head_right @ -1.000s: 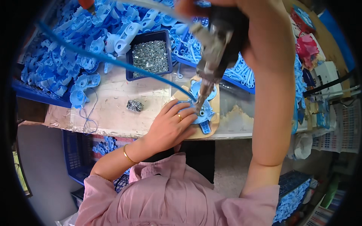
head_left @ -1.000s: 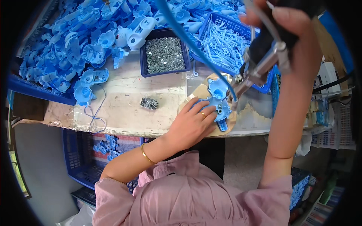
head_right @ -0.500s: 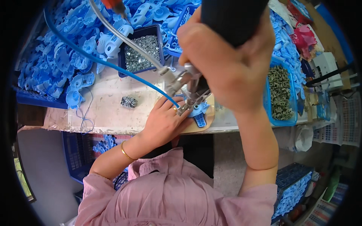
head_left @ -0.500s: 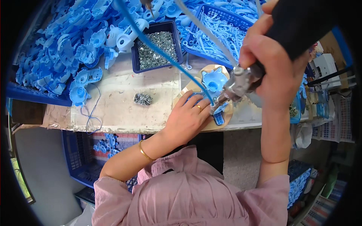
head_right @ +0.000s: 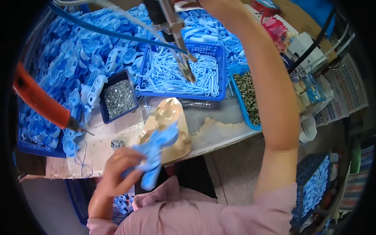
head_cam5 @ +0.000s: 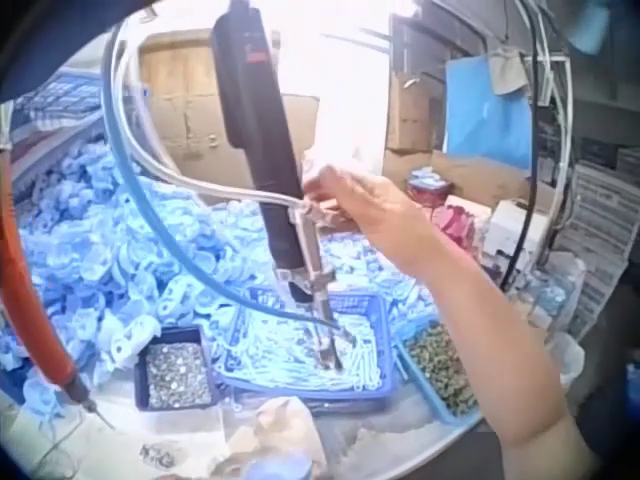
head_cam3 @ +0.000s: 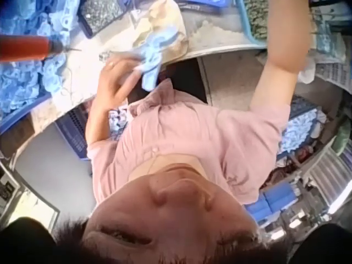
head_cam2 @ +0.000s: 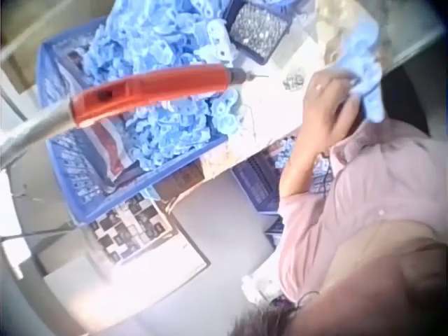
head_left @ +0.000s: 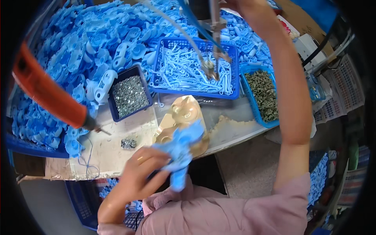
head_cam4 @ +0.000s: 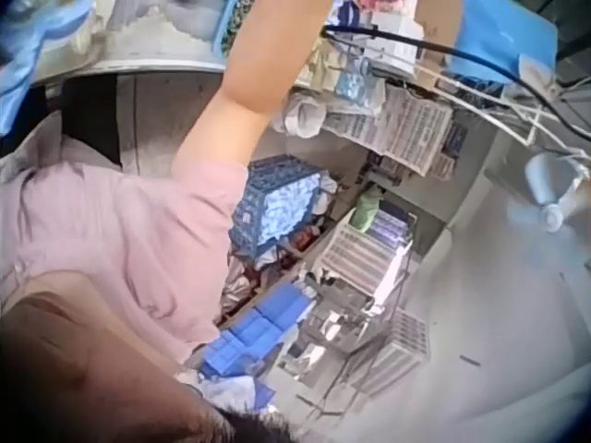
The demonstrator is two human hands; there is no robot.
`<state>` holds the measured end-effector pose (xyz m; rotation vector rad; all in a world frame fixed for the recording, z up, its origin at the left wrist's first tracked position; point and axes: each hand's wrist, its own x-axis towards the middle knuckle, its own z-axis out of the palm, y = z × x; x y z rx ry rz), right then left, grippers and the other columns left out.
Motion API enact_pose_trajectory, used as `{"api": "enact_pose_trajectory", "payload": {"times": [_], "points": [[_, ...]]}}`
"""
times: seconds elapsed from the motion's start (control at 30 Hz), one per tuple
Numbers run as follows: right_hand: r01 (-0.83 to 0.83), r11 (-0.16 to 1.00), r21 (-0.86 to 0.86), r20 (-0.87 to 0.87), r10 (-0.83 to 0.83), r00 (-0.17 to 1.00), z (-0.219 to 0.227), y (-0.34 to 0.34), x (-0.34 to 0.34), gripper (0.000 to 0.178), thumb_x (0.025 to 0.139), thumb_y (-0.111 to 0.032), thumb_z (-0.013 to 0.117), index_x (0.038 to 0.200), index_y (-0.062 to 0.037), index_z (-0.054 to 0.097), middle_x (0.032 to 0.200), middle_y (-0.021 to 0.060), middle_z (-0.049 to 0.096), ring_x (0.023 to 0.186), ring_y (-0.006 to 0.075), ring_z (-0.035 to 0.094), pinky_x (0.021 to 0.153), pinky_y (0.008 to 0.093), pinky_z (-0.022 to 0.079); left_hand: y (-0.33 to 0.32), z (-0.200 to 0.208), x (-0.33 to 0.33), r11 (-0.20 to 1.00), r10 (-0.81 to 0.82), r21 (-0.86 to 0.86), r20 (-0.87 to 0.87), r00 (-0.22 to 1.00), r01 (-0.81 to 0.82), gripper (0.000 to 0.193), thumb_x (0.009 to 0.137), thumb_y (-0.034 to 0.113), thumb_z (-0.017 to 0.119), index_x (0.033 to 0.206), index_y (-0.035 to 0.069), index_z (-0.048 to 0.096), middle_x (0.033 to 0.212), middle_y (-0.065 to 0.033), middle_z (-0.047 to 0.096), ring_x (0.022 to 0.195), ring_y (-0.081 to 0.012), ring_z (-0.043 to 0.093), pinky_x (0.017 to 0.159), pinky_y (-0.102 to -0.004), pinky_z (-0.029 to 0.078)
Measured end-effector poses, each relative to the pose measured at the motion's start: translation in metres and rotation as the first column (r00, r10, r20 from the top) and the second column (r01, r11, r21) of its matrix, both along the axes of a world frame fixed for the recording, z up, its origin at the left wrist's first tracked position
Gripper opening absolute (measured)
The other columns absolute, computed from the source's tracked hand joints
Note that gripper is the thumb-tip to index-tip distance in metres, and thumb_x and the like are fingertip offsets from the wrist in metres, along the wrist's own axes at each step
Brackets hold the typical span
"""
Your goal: Assembling plastic toy dogs by fitting components into a jig and securing them with a power tool.
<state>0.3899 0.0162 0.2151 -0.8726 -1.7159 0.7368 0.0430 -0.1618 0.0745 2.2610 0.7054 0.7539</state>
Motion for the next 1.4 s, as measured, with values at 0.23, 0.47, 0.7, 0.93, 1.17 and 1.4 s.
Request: {"api": "enact_pose_trajectory", "payload": {"times": [0.23, 0.47, 0.7, 0.93, 1.17, 1.4], "points": [[0.605, 0.700, 0.379, 0.715, -0.637, 0.289, -0.174, 0.048, 0.173, 0.033, 0.084, -0.014, 0.072, 0.117, -0.0103, 0.068, 0.111, 0.0128, 0.068, 0.102, 0.0334, 0.066, 0.091, 0.0431, 0.053, -0.051, 0.065, -0.145, 0.915, -0.111, -0.392, -0.469, 0.876, -0.094, 0.024, 0.080, 0.017, 0.073, 0.100, 0.003, 0.072, 0.096, -0.0150, 0.071, 0.082, -0.0318, 0.068, 0.081, -0.0403, 0.052], [0.471, 0.629, 0.618, 0.762, -0.628, -0.161, -0.216, 0.062, 0.173, 0.045, 0.083, -0.017, 0.072, 0.126, -0.0140, 0.061, 0.119, 0.0147, 0.063, 0.108, 0.0379, 0.061, 0.087, 0.0478, 0.053, -0.081, 0.049, -0.138, 0.729, 0.342, -0.064, -0.828, 0.444, -0.681, 0.061, 0.076, 0.032, 0.078, 0.127, 0.003, 0.062, 0.099, -0.0153, 0.073, 0.096, -0.0358, 0.068, 0.085, -0.0429, 0.052], [0.703, 0.665, 0.254, 0.433, -0.728, 0.531, -0.145, 0.011, 0.159, 0.023, 0.095, -0.025, 0.063, 0.108, -0.0068, 0.070, 0.090, 0.0105, 0.068, 0.077, 0.0203, 0.066, 0.069, 0.0342, 0.053, -0.013, 0.032, -0.045, 0.989, -0.004, -0.128, -0.486, 0.874, -0.067, 0.043, 0.082, 0.016, 0.075, 0.122, 0.007, 0.066, 0.111, -0.0154, 0.070, 0.096, -0.0346, 0.066, 0.081, -0.0425, 0.053], [0.189, 0.651, -0.735, 0.299, 0.060, 0.952, -0.139, -0.105, -0.004, 0.037, 0.098, -0.039, 0.066, 0.095, -0.0035, 0.075, 0.067, 0.0011, 0.064, 0.053, 0.0072, 0.056, 0.048, 0.0254, 0.045, 0.025, -0.009, 0.085, 0.906, -0.035, 0.409, -0.179, 0.983, 0.107, 0.049, 0.079, 0.012, 0.076, 0.127, 0.010, 0.065, 0.132, -0.0114, 0.063, 0.096, -0.0289, 0.067, 0.082, -0.0368, 0.056], [-0.053, 0.501, -0.864, 0.090, 0.256, 0.963, -0.158, -0.115, -0.001, 0.051, 0.098, -0.050, 0.062, 0.091, -0.0008, 0.074, 0.068, 0.0055, 0.067, 0.056, 0.0111, 0.062, 0.052, 0.0280, 0.050, 0.029, -0.043, 0.087, 0.881, -0.116, 0.452, -0.086, 0.990, 0.142, 0.048, 0.078, 0.007, 0.077, 0.125, 0.005, 0.066, 0.123, -0.0119, 0.066, 0.096, -0.0263, 0.068, 0.079, -0.0351, 0.057], [0.842, 0.397, 0.366, 0.519, -0.838, 0.170, -0.212, -0.013, 0.231, 0.023, 0.087, -0.014, 0.069, 0.108, -0.0030, 0.068, 0.094, 0.0124, 0.073, 0.085, 0.0275, 0.071, 0.074, 0.0409, 0.055, 0.011, -0.046, 0.060, 0.975, 0.002, 0.220, -0.024, 1.000, 0.004, 0.050, 0.072, 0.002, 0.081, 0.120, 0.005, 0.067, 0.115, -0.0139, 0.069, 0.094, -0.0316, 0.070, 0.078, -0.0373, 0.058]]}}
